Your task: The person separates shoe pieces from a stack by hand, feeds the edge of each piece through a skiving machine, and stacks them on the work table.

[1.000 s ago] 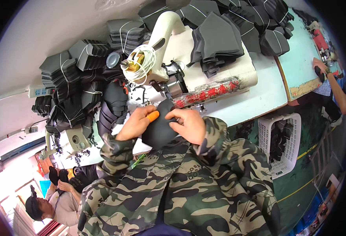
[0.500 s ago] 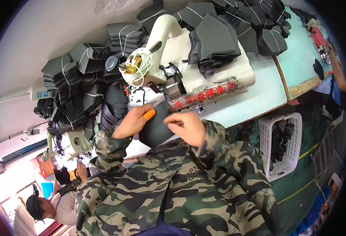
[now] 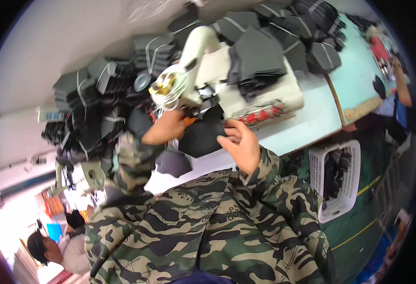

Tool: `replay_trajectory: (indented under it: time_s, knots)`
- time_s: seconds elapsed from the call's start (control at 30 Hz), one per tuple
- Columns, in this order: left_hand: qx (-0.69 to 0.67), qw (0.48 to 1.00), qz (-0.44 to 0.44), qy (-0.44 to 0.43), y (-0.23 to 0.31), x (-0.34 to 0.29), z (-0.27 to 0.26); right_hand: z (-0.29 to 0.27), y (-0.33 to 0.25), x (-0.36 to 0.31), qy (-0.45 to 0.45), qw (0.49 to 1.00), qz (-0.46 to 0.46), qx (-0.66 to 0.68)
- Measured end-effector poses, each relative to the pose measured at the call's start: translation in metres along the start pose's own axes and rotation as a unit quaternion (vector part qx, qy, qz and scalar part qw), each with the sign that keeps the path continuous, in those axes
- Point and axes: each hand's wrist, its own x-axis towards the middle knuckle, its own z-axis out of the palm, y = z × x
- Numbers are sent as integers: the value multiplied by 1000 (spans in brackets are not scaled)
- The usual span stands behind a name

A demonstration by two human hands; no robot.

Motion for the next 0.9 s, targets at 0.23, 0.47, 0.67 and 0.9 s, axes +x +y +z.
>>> replay_trajectory:
  time_s: [0.23, 0.47, 0.67, 0.9]
  knots:
    - [144, 940, -156, 267, -71, -95, 22, -13, -108, 22, -39, 931, -61, -358]
    - [270, 945, -185, -15, -160, -148, 68, -87, -101, 57, 145, 610, -385, -677]
    - [306, 942, -124, 57, -129, -141, 61, -18, -45, 3, -135, 895, -244, -347]
    - [303, 947, -71, -80, -147, -129, 62, 2, 28, -7, -238, 934, -89, -250]
